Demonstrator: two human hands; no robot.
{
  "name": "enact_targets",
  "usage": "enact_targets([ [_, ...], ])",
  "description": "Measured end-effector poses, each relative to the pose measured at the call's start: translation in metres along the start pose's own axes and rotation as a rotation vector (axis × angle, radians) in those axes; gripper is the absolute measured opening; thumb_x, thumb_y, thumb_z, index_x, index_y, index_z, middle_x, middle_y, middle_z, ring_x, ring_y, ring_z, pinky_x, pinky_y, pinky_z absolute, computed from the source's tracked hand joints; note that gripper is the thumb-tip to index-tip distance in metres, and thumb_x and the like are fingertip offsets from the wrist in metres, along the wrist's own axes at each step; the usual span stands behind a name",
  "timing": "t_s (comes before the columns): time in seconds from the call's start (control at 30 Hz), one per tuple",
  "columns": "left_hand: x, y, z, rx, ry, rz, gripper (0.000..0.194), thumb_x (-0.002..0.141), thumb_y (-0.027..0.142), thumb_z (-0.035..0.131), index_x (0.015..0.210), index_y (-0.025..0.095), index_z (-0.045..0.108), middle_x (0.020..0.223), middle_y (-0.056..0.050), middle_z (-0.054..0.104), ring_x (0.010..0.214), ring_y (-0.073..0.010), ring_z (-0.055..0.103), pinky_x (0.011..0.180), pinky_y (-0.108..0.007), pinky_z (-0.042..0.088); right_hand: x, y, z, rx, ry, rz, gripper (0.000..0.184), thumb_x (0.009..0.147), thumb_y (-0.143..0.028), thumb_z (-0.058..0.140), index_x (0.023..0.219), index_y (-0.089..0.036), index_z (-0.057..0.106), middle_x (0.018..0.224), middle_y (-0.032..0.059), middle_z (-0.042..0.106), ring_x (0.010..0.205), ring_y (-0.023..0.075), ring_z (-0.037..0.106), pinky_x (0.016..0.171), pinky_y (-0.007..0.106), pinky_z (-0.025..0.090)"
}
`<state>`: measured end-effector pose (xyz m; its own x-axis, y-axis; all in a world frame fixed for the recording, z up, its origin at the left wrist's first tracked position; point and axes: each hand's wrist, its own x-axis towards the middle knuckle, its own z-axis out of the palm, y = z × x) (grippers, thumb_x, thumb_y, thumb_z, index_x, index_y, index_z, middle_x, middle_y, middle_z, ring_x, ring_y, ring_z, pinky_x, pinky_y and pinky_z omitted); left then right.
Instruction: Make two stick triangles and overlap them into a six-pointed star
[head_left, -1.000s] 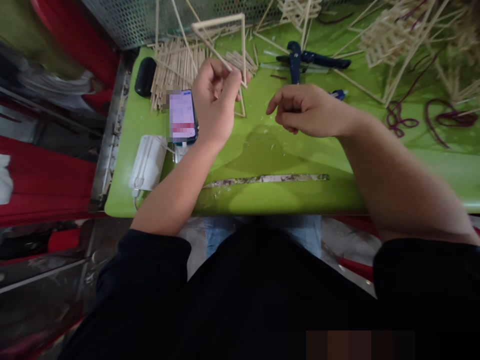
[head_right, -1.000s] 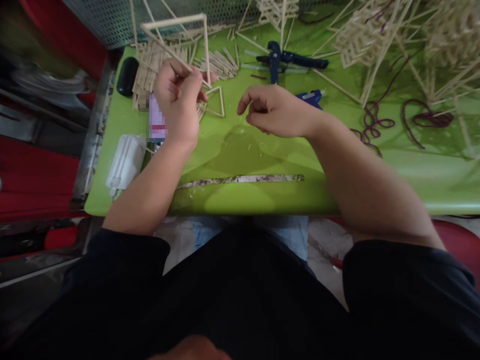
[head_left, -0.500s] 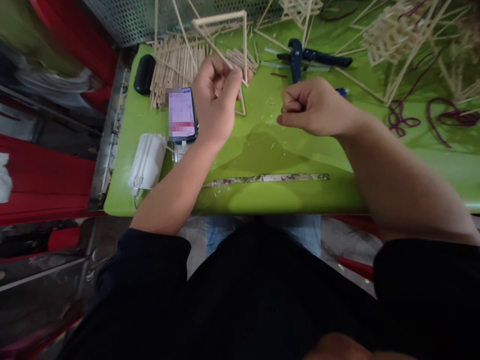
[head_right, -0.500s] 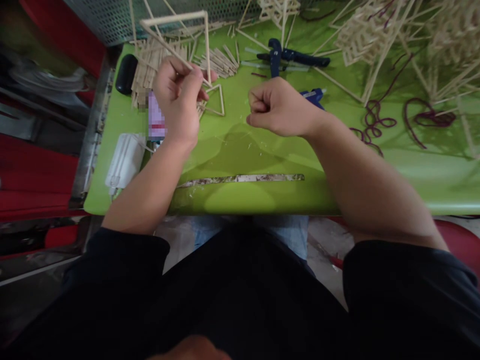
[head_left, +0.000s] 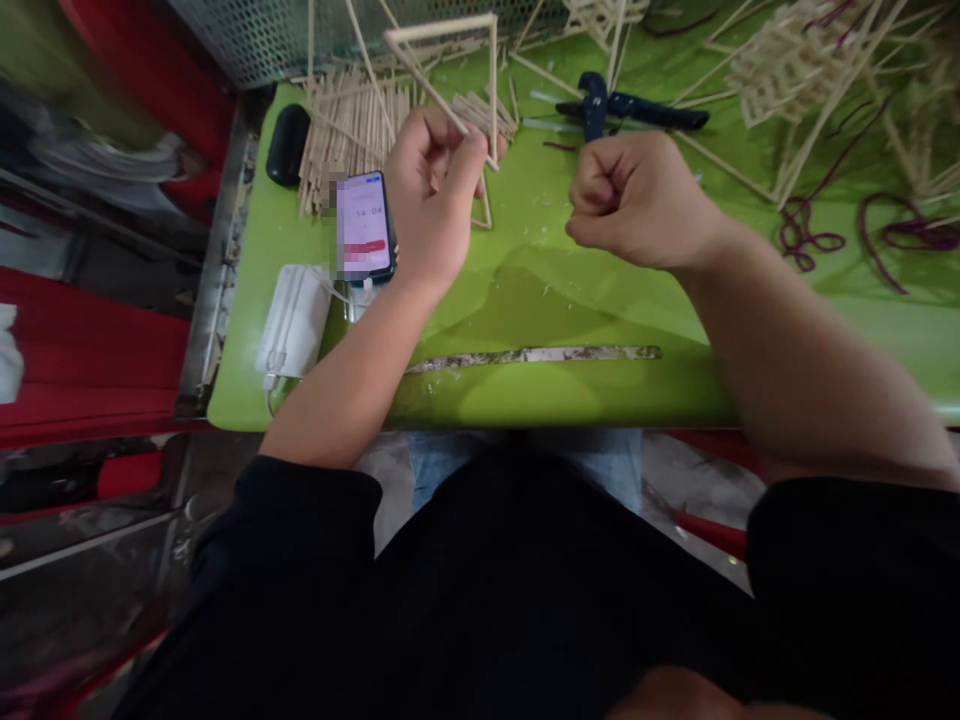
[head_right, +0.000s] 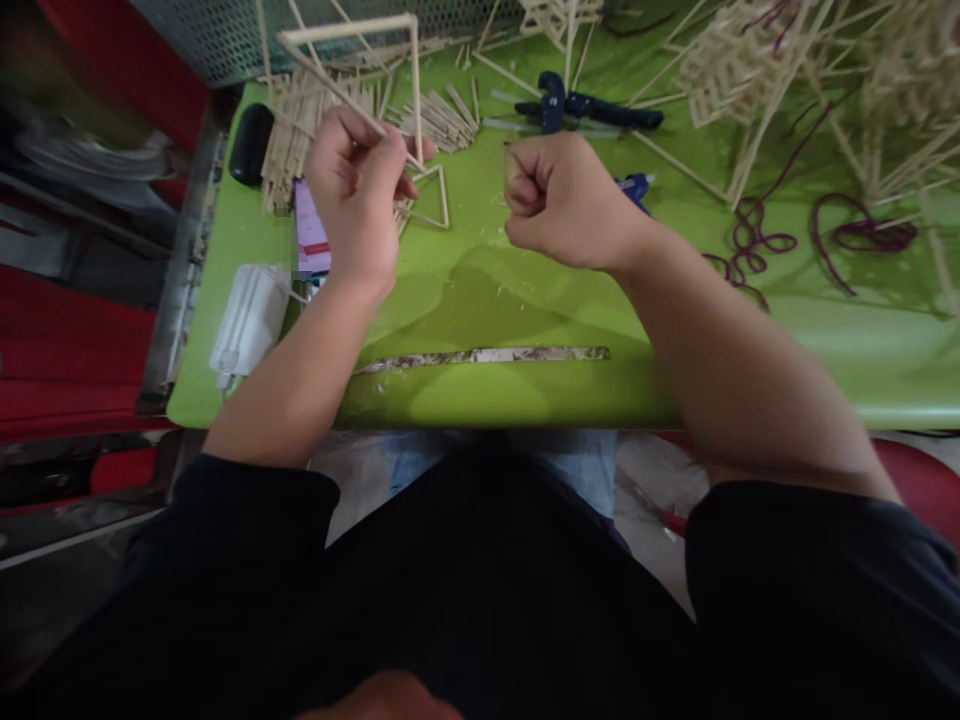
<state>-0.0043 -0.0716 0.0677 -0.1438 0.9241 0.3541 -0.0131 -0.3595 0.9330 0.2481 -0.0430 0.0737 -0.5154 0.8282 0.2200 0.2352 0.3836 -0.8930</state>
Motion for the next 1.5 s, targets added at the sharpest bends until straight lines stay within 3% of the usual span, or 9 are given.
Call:
enact_targets([
  [0.23,0.001,0.002,0.001,-0.127,0.041,-0.165,0.028,0.099,0.054,0.091,0.083,0.048,0.068,0.112,-0.003,0.085,0.144,-0.0377,0.075,0.116,-0.051,0.068,0.0,0.014,0.002,0.186,-0.08,-0.013,0.062,0.072,-0.016,0.106,0.118,-0.036,0.07,0.111,-0.0024,0.075,0.074,0.0164,0.044,0.06,0.037,0.037],
  [0.47,0.002,-0.005,-0.002,-0.291,-0.027,-0.121,0.028,0.1,0.048,0.094,0.081,0.049,0.073,0.106,0.0,0.084,0.157,-0.0306,0.071,0.122,-0.042,0.067,0.001,0.015,0.002,0.233,-0.187,0.015,0.083,0.068,-0.012,0.109,0.139,-0.041,0.079,0.16,-0.0012,0.072,0.094,0.0202,0.074,0.075,0.039,0.062],
  [0.57,0.002,-0.013,-0.004,-0.431,-0.018,-0.297,0.021,0.098,0.046,0.092,0.089,0.055,0.076,0.112,0.002,0.088,0.169,-0.0284,0.062,0.12,-0.043,0.069,0.003,0.011,0.0,0.188,-0.25,0.019,0.06,0.076,-0.025,0.112,0.129,-0.035,0.086,0.144,0.0028,0.082,0.115,0.0288,0.08,0.087,0.04,0.067],
  [0.67,0.003,-0.017,-0.003,-0.51,0.052,-0.375,0.022,0.097,0.041,0.095,0.092,0.054,0.078,0.112,0.001,0.087,0.169,-0.0279,0.064,0.117,-0.042,0.071,0.003,0.011,-0.005,0.146,-0.237,-0.014,0.039,0.087,-0.033,0.108,0.121,-0.03,0.089,0.117,0.0035,0.085,0.098,0.0238,0.078,0.082,0.038,0.063],
  [0.8,0.005,-0.013,0.0,-0.382,0.051,-0.172,0.034,0.101,0.039,0.1,0.082,0.044,0.072,0.097,0.001,0.078,0.139,-0.0242,0.08,0.102,-0.033,0.07,0.001,0.009,-0.011,0.1,-0.118,-0.048,0.032,0.088,-0.026,0.106,0.112,-0.03,0.084,0.09,-0.0017,0.074,0.074,0.0161,0.057,0.062,0.032,0.044],
  [0.97,0.004,-0.007,0.0,-0.198,-0.045,0.023,0.031,0.113,0.039,0.082,0.086,0.047,0.07,0.099,0.002,0.079,0.115,-0.0279,0.078,0.097,-0.042,0.068,0.0,-0.004,-0.013,0.19,-0.186,-0.052,0.029,0.088,-0.025,0.105,0.103,-0.026,0.081,0.09,0.0009,0.074,0.076,0.017,0.062,0.067,0.032,0.047],
  [1.1,-0.001,-0.003,0.004,-0.189,-0.083,-0.155,0.03,0.11,0.054,0.084,0.086,0.045,0.069,0.11,0.0,0.086,0.133,-0.0322,0.077,0.114,-0.048,0.066,0.0,-0.009,-0.012,0.27,-0.193,-0.053,0.026,0.093,-0.036,0.104,0.109,-0.026,0.086,0.099,0.0035,0.083,0.08,0.0203,0.073,0.075,0.036,0.058],
  [1.3,-0.003,0.003,0.014,-0.485,0.008,-0.607,0.022,0.11,0.038,0.086,0.096,0.031,0.071,0.12,-0.002,0.088,0.135,-0.0271,0.084,0.115,-0.043,0.07,0.002,-0.009,-0.008,0.356,-0.126,-0.056,0.02,0.087,-0.026,0.096,0.107,-0.027,0.092,0.109,0.0059,0.089,0.08,0.0224,0.077,0.073,0.039,0.056],
  [1.5,-0.007,0.011,0.012,-0.738,-0.102,-0.701,0.011,0.12,0.034,0.074,0.109,0.032,0.075,0.121,-0.002,0.089,0.144,-0.0298,0.08,0.129,-0.059,0.066,0.001,-0.013,-0.004,0.366,-0.076,-0.042,0.019,0.085,-0.026,0.093,0.103,-0.029,0.091,0.104,0.0036,0.089,0.075,0.0235,0.074,0.07,0.042,0.05],
])
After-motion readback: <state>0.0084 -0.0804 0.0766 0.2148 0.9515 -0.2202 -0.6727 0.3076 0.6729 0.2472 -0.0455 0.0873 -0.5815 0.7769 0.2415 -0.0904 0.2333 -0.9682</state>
